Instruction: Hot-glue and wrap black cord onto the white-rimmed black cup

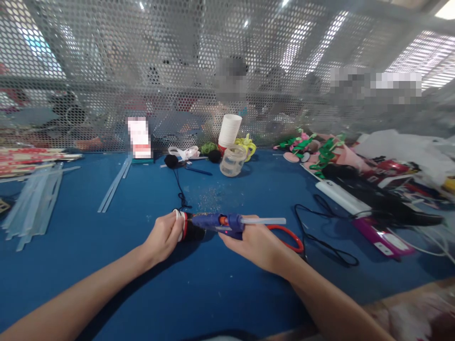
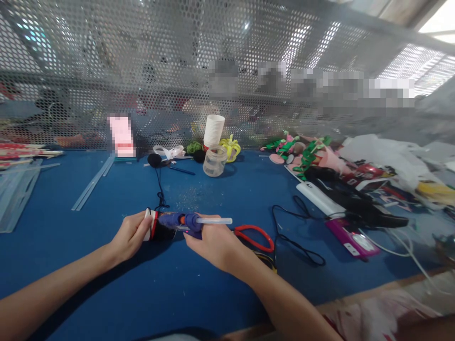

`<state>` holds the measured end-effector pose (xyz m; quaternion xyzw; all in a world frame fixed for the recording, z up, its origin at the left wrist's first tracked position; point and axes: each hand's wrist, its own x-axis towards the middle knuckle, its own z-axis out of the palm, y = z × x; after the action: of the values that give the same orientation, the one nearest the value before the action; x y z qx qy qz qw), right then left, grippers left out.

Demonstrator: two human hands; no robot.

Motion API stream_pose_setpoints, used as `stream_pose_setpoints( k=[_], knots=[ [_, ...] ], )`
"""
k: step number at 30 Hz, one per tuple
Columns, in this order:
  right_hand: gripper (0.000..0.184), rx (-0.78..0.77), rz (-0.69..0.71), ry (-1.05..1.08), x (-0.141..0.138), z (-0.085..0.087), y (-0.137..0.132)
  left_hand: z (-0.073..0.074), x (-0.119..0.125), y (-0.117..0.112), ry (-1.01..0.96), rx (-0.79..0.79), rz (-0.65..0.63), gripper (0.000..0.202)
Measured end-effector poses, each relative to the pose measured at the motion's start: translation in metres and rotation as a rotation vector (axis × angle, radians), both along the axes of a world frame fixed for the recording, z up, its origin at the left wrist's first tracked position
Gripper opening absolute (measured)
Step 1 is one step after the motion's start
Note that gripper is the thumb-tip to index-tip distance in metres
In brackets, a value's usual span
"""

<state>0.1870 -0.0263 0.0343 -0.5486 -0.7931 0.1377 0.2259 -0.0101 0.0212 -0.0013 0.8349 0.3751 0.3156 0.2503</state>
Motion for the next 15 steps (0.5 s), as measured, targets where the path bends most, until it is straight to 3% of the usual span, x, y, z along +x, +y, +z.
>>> stream_pose_setpoints(
  k=[15],
  knots=[
    [0.015, -0.001, -0.030, -0.039, -0.0007, -0.0004, 0.0027, -0.0025, -0.0009, 0.0019, 0.008, 0.038, -0.024, 0.032]
  ],
)
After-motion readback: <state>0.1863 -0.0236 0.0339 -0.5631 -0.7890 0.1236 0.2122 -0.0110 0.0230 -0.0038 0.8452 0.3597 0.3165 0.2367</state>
